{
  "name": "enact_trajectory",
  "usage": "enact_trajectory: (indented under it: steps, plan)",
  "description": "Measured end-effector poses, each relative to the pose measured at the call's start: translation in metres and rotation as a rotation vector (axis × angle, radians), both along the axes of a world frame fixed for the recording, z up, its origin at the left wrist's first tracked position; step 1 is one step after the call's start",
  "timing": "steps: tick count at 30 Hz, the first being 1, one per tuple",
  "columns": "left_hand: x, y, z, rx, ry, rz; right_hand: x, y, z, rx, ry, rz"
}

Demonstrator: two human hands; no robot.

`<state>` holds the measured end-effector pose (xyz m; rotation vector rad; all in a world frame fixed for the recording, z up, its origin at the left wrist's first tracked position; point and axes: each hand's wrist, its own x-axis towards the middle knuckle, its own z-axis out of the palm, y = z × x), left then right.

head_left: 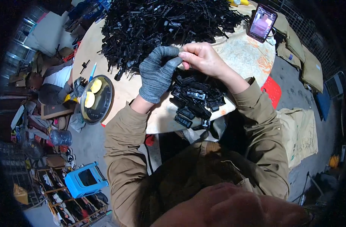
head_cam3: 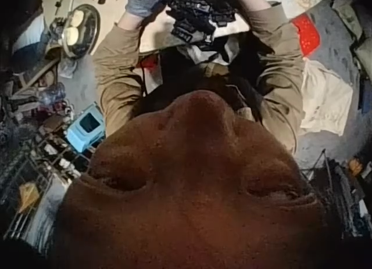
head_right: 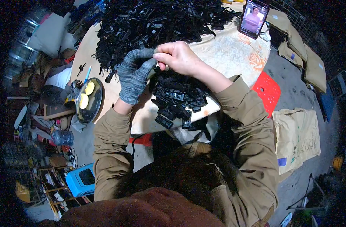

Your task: Packaging small black plastic components into a bag on a production floor.

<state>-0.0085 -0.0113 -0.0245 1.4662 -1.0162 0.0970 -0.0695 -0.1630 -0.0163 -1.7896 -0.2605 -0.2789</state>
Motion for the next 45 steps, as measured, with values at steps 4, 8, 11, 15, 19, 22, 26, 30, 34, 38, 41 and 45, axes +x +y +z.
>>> enact_trajectory:
  steps: [4, 8, 11, 15, 19, 22, 26, 30, 34, 38, 41, 45]
  plan:
    - [0.005, -0.005, -0.005, 0.042, 0.039, 0.024, 0.005, -0.002, -0.006, 0.051, 0.048, -0.007]
    - [0.000, -0.006, 0.002, 0.014, 0.245, -0.121, 0.008, -0.017, -0.007, -0.118, -0.136, -0.259]
    - [0.002, 0.001, -0.001, -0.056, 0.446, -0.225, 0.013, -0.044, -0.001, 0.007, -0.257, -0.481]
    - [-0.004, -0.001, 0.002, 0.078, 0.307, -0.192, 0.016, -0.088, -0.005, 0.131, -0.321, -0.641]
    - [-0.008, 0.006, 0.006, 0.221, -0.109, -0.107, 0.010, -0.084, -0.002, -0.447, -0.060, -0.677]
    - [-0.015, 0.005, 0.008, 0.211, -0.260, -0.096, 0.015, -0.078, -0.016, -0.679, 0.038, -0.386]
    - [-0.022, 0.004, 0.008, 0.339, -0.282, -0.207, 0.015, -0.058, -0.019, -1.042, 0.015, -0.500]
    - [-0.024, 0.004, 0.012, 0.464, -0.358, -0.334, 0.024, -0.059, -0.022, -1.193, 0.088, -0.474]
    - [-0.020, 0.004, 0.009, 0.495, -0.358, -0.400, 0.030, -0.062, -0.031, -1.239, -0.071, -0.422]
    - [-0.019, 0.003, 0.008, 0.501, -0.334, -0.410, 0.031, -0.064, -0.032, -1.230, -0.068, -0.429]
    - [-0.020, 0.005, 0.006, 0.414, -0.219, -0.333, 0.027, -0.059, -0.024, -1.173, -0.113, -0.418]
    - [-0.018, 0.001, 0.011, 0.276, 0.033, -0.245, 0.028, -0.070, -0.028, -1.028, -0.204, -0.458]
